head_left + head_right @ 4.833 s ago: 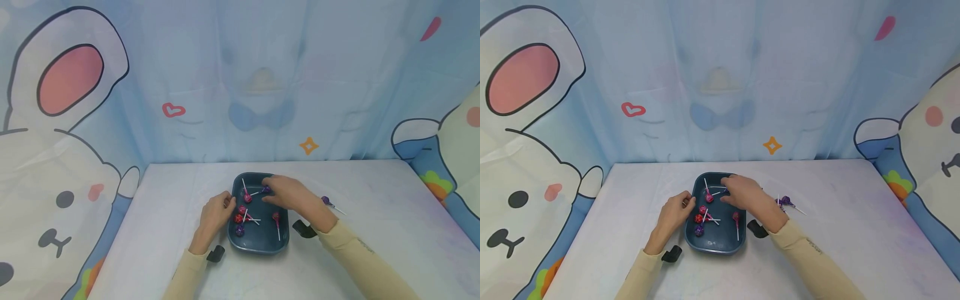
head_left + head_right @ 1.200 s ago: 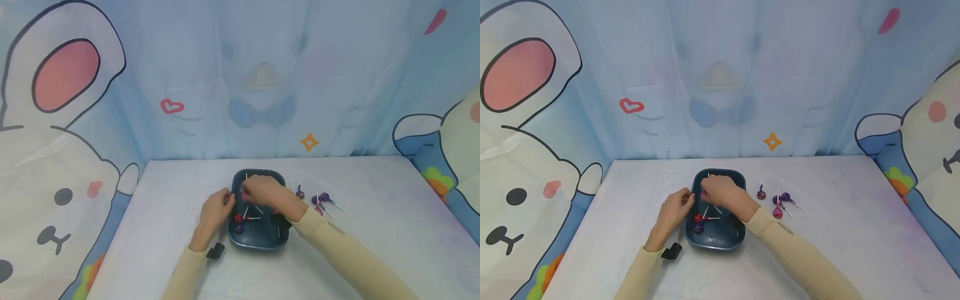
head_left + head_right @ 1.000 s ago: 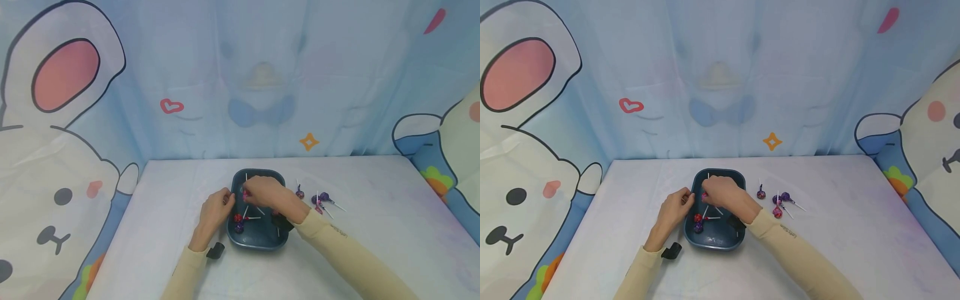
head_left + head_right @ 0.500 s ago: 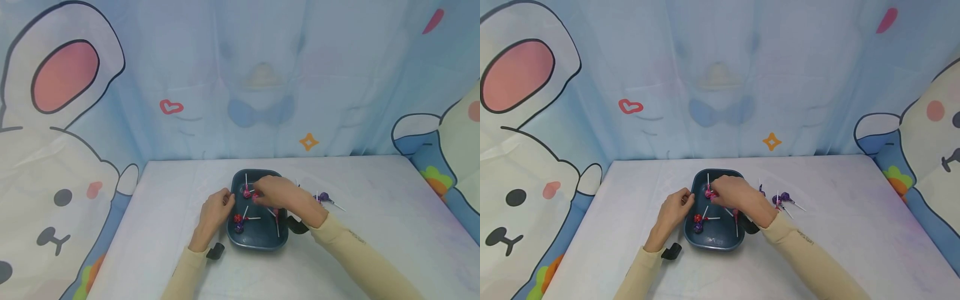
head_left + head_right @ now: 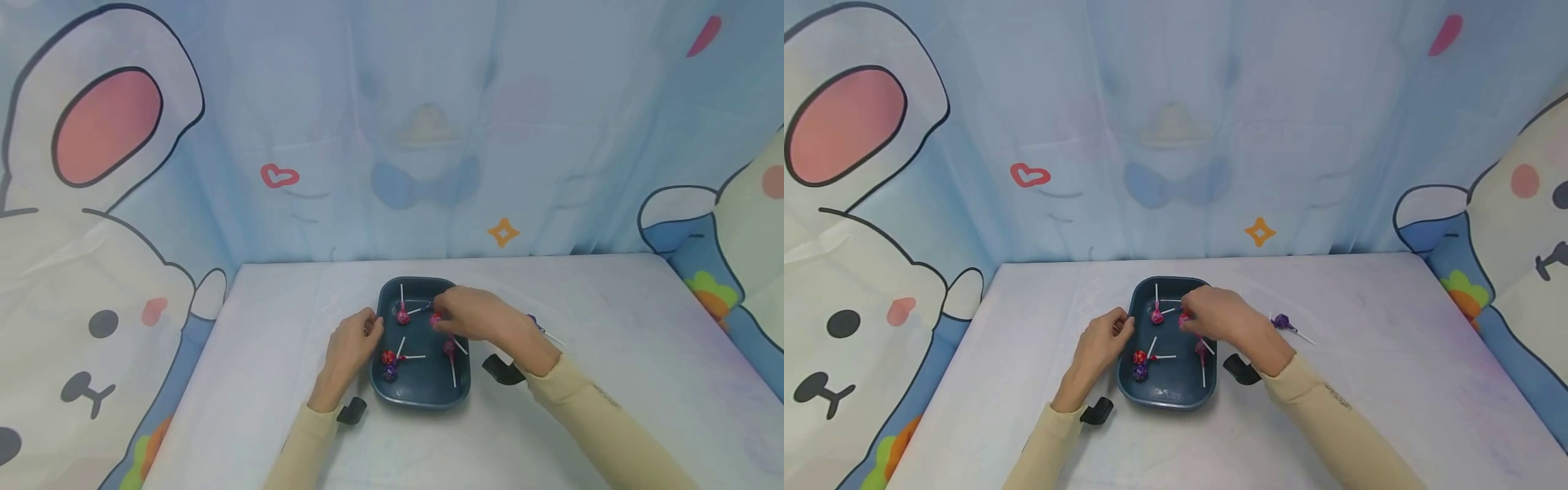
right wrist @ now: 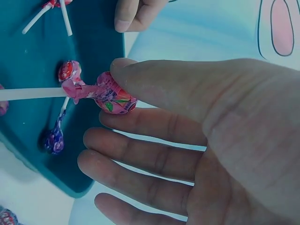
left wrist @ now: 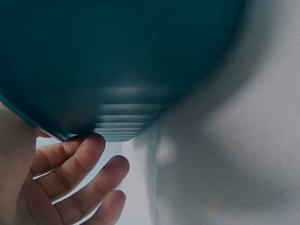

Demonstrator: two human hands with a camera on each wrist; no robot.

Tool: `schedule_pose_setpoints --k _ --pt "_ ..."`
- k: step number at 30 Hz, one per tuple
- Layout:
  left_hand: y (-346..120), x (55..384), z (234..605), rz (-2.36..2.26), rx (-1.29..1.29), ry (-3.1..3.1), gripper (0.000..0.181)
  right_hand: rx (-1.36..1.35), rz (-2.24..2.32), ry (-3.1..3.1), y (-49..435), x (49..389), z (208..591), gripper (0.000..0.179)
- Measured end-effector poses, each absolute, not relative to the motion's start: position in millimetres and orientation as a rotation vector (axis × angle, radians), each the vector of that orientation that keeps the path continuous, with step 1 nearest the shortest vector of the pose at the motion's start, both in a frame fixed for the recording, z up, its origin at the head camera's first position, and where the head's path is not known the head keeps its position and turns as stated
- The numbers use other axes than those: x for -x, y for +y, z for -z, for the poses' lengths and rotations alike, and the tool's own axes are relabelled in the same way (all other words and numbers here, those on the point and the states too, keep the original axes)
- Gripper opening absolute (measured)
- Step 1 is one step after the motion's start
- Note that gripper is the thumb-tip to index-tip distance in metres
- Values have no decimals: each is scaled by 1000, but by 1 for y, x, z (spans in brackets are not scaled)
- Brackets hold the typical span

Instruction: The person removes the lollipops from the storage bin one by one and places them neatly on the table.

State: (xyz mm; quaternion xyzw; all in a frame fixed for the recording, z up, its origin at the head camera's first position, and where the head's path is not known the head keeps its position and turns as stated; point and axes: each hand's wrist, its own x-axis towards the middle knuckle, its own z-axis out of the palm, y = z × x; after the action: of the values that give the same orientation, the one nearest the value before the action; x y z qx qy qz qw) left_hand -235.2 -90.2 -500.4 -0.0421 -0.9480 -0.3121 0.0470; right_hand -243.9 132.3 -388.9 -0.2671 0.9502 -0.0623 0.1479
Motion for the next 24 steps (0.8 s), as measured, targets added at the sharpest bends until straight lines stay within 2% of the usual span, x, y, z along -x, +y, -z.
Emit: schedule_pose_setpoints --k 13,24 --pt "-90 235 500 937 126 -2886 23 635 324 2751 159 240 394 28" --pt "-90 234 500 941 126 -2883 22 575 410 2744 180 243 397 20"
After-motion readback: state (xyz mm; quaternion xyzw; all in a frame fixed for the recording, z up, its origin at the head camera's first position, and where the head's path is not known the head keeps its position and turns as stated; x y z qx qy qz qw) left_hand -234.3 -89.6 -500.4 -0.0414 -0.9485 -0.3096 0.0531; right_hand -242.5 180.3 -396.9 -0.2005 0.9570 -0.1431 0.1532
